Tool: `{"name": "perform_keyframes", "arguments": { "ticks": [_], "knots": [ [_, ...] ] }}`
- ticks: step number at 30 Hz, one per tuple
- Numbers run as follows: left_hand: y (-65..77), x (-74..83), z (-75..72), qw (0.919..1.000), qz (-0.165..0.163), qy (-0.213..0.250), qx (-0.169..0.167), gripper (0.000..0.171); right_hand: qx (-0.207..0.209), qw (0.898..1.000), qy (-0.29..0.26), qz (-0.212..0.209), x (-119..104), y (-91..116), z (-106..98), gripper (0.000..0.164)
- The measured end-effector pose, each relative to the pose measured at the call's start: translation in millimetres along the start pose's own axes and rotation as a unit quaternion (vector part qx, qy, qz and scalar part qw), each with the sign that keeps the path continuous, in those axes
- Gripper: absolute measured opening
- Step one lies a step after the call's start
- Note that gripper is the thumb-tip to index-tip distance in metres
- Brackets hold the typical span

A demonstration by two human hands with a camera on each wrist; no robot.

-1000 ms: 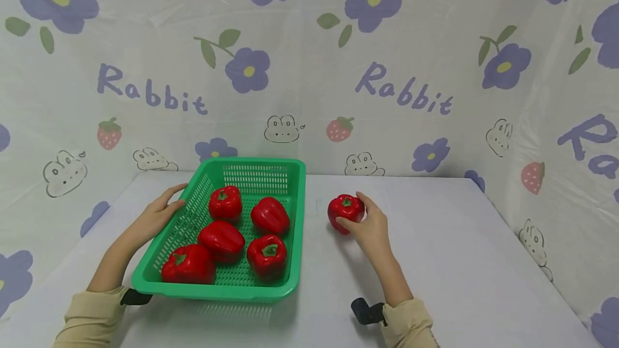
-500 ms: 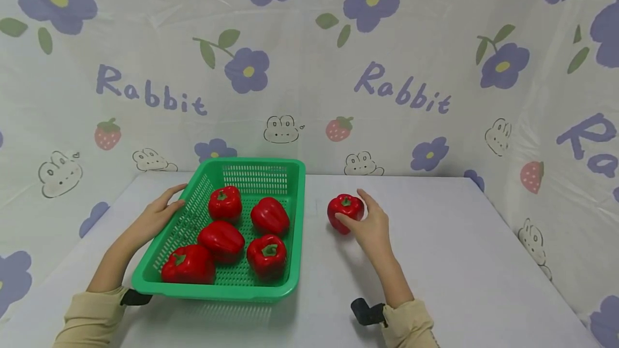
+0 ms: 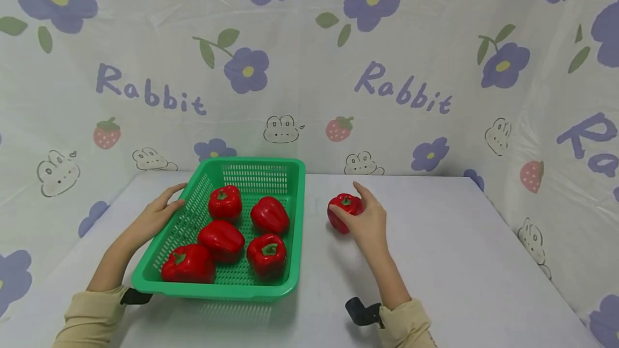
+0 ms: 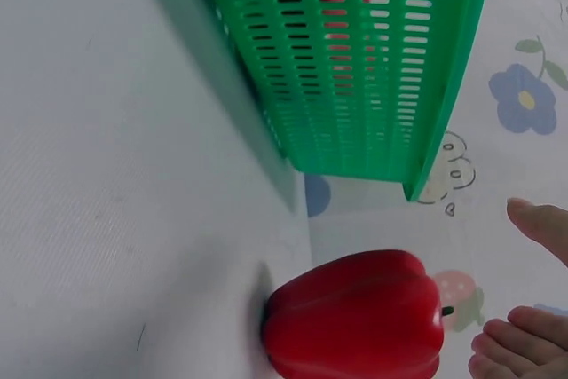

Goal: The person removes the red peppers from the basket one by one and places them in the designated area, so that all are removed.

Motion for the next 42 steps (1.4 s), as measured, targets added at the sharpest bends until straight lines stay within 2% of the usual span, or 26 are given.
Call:
{"name": "perform_keyframes", "arguments": {
  "ticks": [10, 18, 26, 42],
  "knots": [
    [-5.2, -5.2, 1.0, 1.0, 0.001, -0.007, -0.001, 0.056, -0.026, 0.999, -0.035, -0.006, -23, 10, 7, 0.07],
    [-2.0, -1.9, 1.5, 1.0, 0.001, 0.005, -0.002, 0.057, -0.059, 0.996, -0.057, -0.019, -43, 19, 15, 0.071],
    [-1.3, -2.7, 1.7, 1.0, -0.001, -0.003, 0.0, 0.057, -0.084, 0.992, -0.09, -0.027, -55, 27, 22, 0.073],
    [0.3, -0.9, -0.5, 1.0, -0.001, -0.006, -0.004, 0.058, -0.129, 0.984, -0.117, -0.037, -81, 44, 43, 0.073]
  ]
}}
Point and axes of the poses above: each hand's wrist, its own y-axis away from the middle knuckle, its own z-axis out of the palm, x = y × z, the point moved 3 cm from there along -y, towards the middle knuckle, and after that the axes turned 13 degrees about x, right-handed, at the moved point
